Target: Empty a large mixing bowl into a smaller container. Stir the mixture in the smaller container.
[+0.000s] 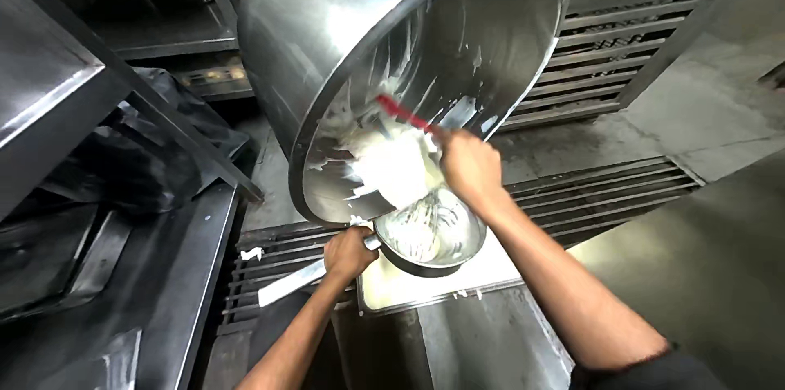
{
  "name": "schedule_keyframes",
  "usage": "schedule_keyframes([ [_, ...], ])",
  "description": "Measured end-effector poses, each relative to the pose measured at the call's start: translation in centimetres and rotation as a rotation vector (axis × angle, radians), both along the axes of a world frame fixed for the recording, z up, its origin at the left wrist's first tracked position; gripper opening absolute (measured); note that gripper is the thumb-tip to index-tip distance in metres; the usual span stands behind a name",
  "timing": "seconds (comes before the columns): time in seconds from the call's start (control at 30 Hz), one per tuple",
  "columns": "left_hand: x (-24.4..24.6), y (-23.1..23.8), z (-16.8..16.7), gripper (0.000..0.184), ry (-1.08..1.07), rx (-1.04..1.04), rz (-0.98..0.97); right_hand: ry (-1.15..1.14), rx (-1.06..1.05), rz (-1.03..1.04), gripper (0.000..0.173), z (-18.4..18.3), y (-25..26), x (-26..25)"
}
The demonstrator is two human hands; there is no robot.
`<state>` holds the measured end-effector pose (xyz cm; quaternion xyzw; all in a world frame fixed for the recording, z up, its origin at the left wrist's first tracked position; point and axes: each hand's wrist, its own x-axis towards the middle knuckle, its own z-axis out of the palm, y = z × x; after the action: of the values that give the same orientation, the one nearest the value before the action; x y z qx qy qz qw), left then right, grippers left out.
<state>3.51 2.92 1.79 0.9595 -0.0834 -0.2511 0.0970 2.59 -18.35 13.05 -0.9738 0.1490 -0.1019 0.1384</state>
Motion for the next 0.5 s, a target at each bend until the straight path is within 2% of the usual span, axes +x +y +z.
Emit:
schedule_keyframes([
  [0.07,0.1,-0.1,-0.3,0.033,-0.004,-0.011,0.007,0.068,-0.017,-0.087,0.042,0.5,-1.2,1.4],
  [0.13,0.5,-0.1,-0.2,0.036,-0.004,0.01,0.0,0.126,-0.012,-0.098,0.038,0.4,-1.1,1.7],
  [0.27,0.4,0.1,0.3,0.041,0.007,0.028,0.011,0.232,0.042,-0.004,0.044,-2.0,-0.6,-1.8],
  [0.37,0.4,0.6,0.6,0.038,-0.009,-0.01,0.039,0.141,0.137,0.112,0.037,-5.1,-3.1,-5.5],
  [0.5,0.3,1.4,0.4,0.036,-0.047,-0.056,0.07,0.034,0.221,0.236,0.041,-9.4,-9.1,-9.5],
])
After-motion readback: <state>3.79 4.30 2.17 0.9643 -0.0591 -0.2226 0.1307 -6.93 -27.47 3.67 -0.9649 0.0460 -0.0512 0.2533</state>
